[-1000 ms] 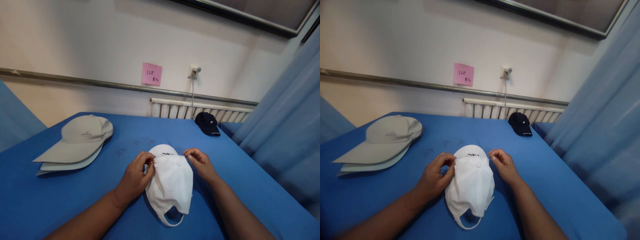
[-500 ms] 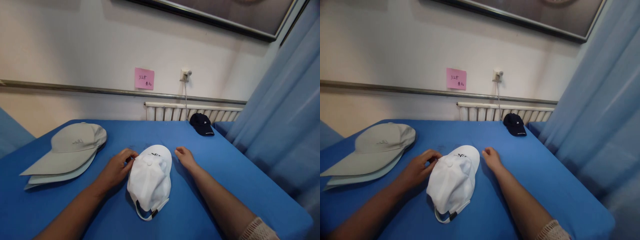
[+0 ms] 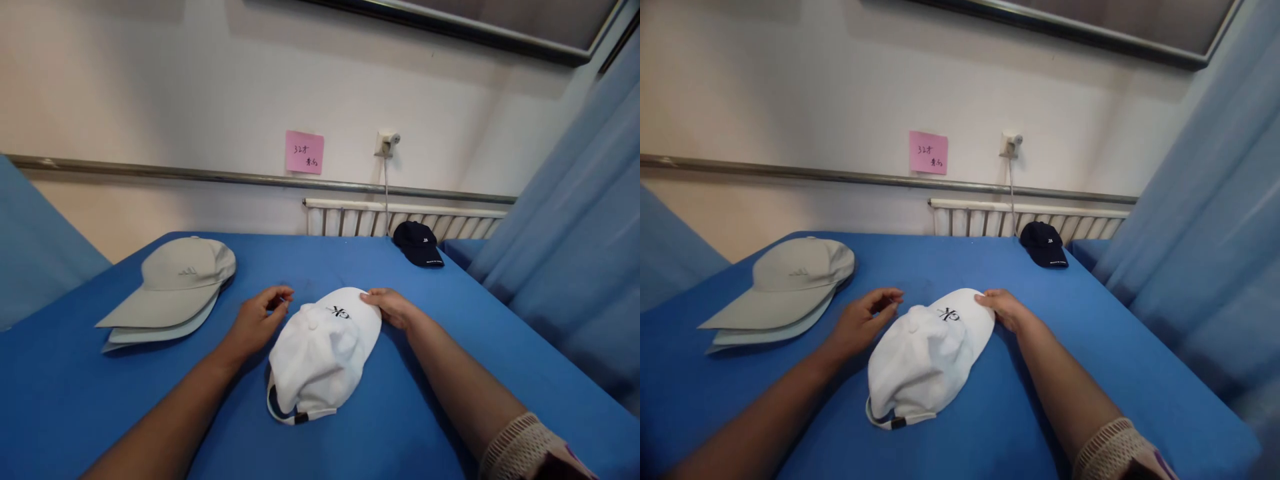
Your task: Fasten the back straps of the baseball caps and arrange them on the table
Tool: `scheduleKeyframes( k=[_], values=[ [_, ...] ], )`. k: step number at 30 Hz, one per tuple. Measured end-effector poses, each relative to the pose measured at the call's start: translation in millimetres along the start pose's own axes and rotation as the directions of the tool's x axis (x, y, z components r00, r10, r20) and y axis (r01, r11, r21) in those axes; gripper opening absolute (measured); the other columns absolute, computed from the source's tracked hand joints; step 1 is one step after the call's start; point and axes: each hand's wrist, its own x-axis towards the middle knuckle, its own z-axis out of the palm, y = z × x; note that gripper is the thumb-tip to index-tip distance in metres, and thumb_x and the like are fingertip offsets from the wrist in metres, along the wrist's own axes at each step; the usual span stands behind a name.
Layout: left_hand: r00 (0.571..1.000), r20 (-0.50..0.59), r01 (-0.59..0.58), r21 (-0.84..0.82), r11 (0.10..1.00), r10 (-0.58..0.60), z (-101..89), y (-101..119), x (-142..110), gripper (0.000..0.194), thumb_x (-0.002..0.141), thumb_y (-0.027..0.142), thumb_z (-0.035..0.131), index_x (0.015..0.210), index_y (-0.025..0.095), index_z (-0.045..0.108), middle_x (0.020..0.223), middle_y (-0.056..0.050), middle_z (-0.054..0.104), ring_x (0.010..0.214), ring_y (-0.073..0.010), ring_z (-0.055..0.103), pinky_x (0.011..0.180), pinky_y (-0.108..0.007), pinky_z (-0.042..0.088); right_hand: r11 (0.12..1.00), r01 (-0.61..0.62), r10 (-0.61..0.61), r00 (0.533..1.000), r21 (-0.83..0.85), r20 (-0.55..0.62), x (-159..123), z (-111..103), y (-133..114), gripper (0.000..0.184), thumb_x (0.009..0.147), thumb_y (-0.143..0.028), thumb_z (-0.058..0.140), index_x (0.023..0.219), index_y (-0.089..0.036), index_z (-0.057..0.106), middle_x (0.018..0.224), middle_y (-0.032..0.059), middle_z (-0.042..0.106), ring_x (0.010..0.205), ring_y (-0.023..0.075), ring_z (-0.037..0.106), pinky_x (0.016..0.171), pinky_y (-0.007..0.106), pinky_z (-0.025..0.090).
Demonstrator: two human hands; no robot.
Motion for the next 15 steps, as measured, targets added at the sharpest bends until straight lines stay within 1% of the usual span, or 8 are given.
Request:
scheduleKeyframes(
  k=[1,2,3,5,6,8,11,15],
  values=[
    [1.000,-0.016,0.025,-0.034,0.999,-0.025,1.1,-2,1,0.039,0.081,0.041,0.053,0.109,0.017,0.064,0.096,-0.007,0.071,0.082,-0.0212,0.065,0.077,-0.034,0.051,0.999,-0.004,0.004,1.000,0.050,0.003,-8,-7,3,0.034,0.070,-0.044,0.077,0.078,-0.015,0.061,0.075,0.0045,0.069,0.067,0.0153,0.064,0.066,0.027,0.052],
    [0.999,-0.024,0.047,-0.062,0.997,-0.048,2.0,-4,1,0.040,0.080,0.042,0.054,0.109,0.016,0.064,0.096,-0.008,0.072,0.083,-0.0219,0.066,0.078,-0.035,0.051,0.991,-0.011,0.011,1.000,0.134,0.004,-15,-14,6,0.032,0.072,-0.042,0.075,0.082,-0.015,0.061,0.079,0.0056,0.071,0.071,0.0159,0.066,0.070,0.028,0.053],
    [0.997,-0.032,0.065,-0.080,0.995,-0.067,2.7,-5,2,0.040,0.079,0.042,0.055,0.108,0.016,0.065,0.096,-0.008,0.072,0.085,-0.0225,0.067,0.078,-0.035,0.051,0.966,-0.022,0.022,1.000,0.257,0.005,-21,-20,10,0.029,0.074,-0.038,0.075,0.085,-0.014,0.062,0.083,0.0069,0.071,0.074,0.0168,0.067,0.074,0.029,0.054],
    [0.994,-0.049,0.091,-0.115,0.989,-0.097,3.9,-4,3,0.040,0.077,0.044,0.056,0.104,0.016,0.066,0.094,-0.008,0.073,0.085,-0.0233,0.067,0.079,-0.035,0.052,0.889,-0.030,0.037,0.999,0.458,-0.006,-30,-29,15,0.024,0.078,-0.028,0.072,0.092,-0.012,0.064,0.087,0.0085,0.073,0.078,0.0180,0.069,0.077,0.030,0.056],
    [0.992,-0.061,0.103,-0.136,0.985,-0.112,4.5,-3,3,0.040,0.076,0.044,0.057,0.103,0.016,0.066,0.093,-0.008,0.073,0.085,-0.0235,0.068,0.079,-0.036,0.052,0.847,-0.028,0.046,0.999,0.531,-0.021,-33,-33,18,0.022,0.079,-0.023,0.071,0.095,-0.011,0.064,0.087,0.0088,0.073,0.077,0.0183,0.070,0.076,0.029,0.056],
    [0.986,-0.090,0.124,-0.182,0.976,-0.142,6.1,1,3,0.040,0.074,0.045,0.059,0.101,0.016,0.066,0.092,-0.008,0.074,0.083,-0.0233,0.068,0.077,-0.036,0.053,0.791,-0.016,0.064,0.996,0.612,-0.058,-37,-37,22,0.019,0.081,-0.015,0.066,0.100,-0.010,0.064,0.087,0.0090,0.074,0.076,0.0181,0.071,0.073,0.029,0.058],
    [0.977,-0.113,0.151,-0.237,0.960,-0.182,9.4,7,1,0.039,0.072,0.043,0.060,0.100,0.016,0.066,0.091,-0.009,0.074,0.078,-0.0224,0.068,0.071,-0.034,0.053,0.717,0.025,0.084,0.989,0.696,-0.122,-42,-38,28,0.020,0.082,-0.006,0.060,0.101,-0.010,0.063,0.085,0.0081,0.074,0.074,0.0175,0.071,0.070,0.028,0.060],
    [0.980,-0.068,0.162,-0.292,0.943,-0.189,14.5,8,0,0.037,0.070,0.042,0.062,0.096,0.017,0.066,0.089,-0.009,0.073,0.074,-0.0215,0.068,0.069,-0.035,0.054,0.629,0.115,0.098,0.969,0.768,-0.225,-46,-41,33,0.028,0.079,0.001,0.056,0.103,-0.014,0.061,0.085,0.0058,0.074,0.073,0.0165,0.072,0.065,0.025,0.061]
  ],
)
